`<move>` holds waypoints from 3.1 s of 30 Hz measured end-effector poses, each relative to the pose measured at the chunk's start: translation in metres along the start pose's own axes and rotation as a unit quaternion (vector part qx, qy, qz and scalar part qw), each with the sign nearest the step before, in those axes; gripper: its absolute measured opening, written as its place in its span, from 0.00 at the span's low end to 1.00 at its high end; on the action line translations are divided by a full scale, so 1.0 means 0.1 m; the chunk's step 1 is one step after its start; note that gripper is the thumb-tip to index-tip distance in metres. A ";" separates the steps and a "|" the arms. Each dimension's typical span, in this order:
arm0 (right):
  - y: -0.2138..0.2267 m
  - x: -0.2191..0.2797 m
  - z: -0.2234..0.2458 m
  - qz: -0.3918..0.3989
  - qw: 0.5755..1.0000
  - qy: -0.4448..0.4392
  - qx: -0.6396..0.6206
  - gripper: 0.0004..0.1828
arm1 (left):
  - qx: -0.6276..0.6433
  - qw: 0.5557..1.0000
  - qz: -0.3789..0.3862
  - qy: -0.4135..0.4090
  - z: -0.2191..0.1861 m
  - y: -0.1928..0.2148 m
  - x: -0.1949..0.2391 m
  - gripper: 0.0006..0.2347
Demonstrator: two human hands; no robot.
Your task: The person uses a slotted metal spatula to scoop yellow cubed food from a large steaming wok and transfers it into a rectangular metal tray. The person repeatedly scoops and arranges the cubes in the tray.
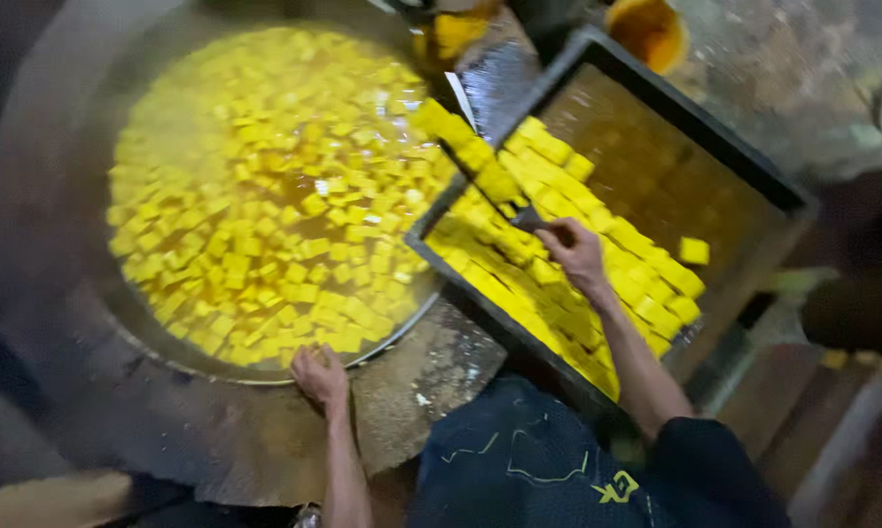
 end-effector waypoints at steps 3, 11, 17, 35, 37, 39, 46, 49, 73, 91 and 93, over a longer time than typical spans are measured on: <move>1.15 0.59 -0.15 -0.062 0.993 -0.021 0.098 0.14 | 0.013 0.995 -0.031 -0.098 -0.27 -0.10 0.07 0.12; 2.42 1.16 -0.57 -0.124 0.936 -0.031 0.328 0.18 | 0.099 0.971 -0.022 -0.218 -2.00 -0.27 0.20 0.11; 2.34 1.03 -0.67 -0.116 0.874 0.060 0.468 0.13 | 0.143 0.955 0.012 -0.258 -3.11 -0.51 0.66 0.09; 3.19 3.01 -1.70 -0.345 0.934 -0.096 0.000 0.12 | 0.050 0.672 0.306 -0.672 -5.72 -3.89 2.99 0.22; 3.19 3.16 -1.89 -0.361 0.927 -0.092 -0.048 0.13 | -0.041 0.594 0.333 -0.731 -5.61 -4.01 3.05 0.15; 3.16 3.25 -2.06 -0.363 0.924 -0.105 -0.065 0.12 | 0.096 0.620 0.352 -0.694 -5.57 -3.89 2.78 0.15; 3.00 3.55 -2.31 -0.384 0.912 -0.118 -0.083 0.11 | 0.046 0.628 0.387 -0.674 -5.44 -3.99 2.92 0.14; 3.00 3.41 -2.28 -0.384 0.908 -0.129 -0.111 0.11 | 0.145 0.581 0.355 -0.718 -5.59 -3.90 3.09 0.16; 3.17 3.26 -0.48 -0.278 0.855 -0.136 0.416 0.14 | -0.166 0.672 0.335 -0.639 -5.52 -3.80 0.51 0.14; 2.41 2.03 0.11 -0.204 0.875 -0.099 0.428 0.14 | -0.048 0.971 -0.029 -0.234 -1.21 -0.11 0.10 0.16; 1.73 1.65 -0.02 -0.167 0.959 -0.076 0.216 0.15 | -0.039 0.977 -0.060 -0.198 -0.54 0.06 0.16 0.13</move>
Point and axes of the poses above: each hand's wrist, its own x-axis away from the middle knuckle, its own y-axis out of the back of the hand, z = x × y, the point moved 6 cm from there along -x, towards the middle knuckle, and after that the axes turned 8 degrees about z, right-handed, at the moved point
